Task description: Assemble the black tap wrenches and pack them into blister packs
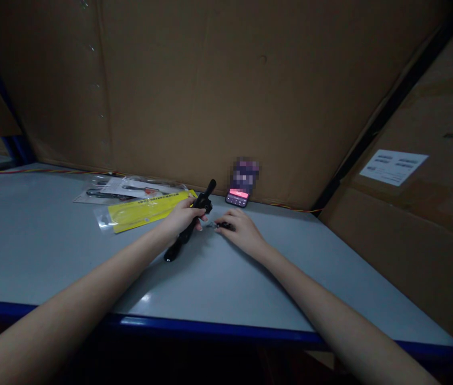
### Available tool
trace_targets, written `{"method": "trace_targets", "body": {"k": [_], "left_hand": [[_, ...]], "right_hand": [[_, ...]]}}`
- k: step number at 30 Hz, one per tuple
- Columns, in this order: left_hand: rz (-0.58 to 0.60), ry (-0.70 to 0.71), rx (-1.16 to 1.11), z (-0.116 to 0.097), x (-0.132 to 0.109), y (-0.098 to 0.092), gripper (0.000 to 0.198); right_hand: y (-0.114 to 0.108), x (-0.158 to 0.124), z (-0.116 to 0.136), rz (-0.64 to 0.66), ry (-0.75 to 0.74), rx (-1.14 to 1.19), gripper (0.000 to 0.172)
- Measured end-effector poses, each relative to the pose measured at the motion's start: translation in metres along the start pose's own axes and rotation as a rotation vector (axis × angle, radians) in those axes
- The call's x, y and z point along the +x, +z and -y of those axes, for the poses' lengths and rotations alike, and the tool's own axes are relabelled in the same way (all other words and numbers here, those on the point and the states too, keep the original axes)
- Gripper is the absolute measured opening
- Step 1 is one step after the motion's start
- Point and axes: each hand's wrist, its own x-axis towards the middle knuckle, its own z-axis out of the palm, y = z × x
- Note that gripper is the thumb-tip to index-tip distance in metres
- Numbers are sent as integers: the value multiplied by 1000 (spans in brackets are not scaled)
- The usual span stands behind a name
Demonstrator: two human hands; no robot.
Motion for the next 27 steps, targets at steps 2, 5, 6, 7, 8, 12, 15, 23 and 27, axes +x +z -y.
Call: {"method": "trace_targets", "body": {"k": [2,5,6,7,8,12,15,23,27], "left_hand": [[4,-5,-6,1,0,-1,13],[38,-10,-35,2,-1,1,14],[56,-17,-42,1,-3,3,16],[74,-27,-39,1,-4,4,18],[93,-36,-26,0,-6,6,21],[190,-9,60,-2,-15,12,25],[257,13,107,-2,-17,12,23],[189,-3,146,-1,-9,9,17],[208,45,173,-2,-10,10,23]], "right_hand": [[-2,1,3,-32,26,56,20],[-7,4,12,-88,155,341,26],[-8,6,15,-85,226,485,28],[-9,7,18,-69,298,626,30],[-10,8,21,-45,364,748,33],[-11,10,29,33,484,974,36],[-12,9,29,50,485,997,36],[-25,13,19,84,496,902,37],[-32,14,17,172,504,916,37]]}}
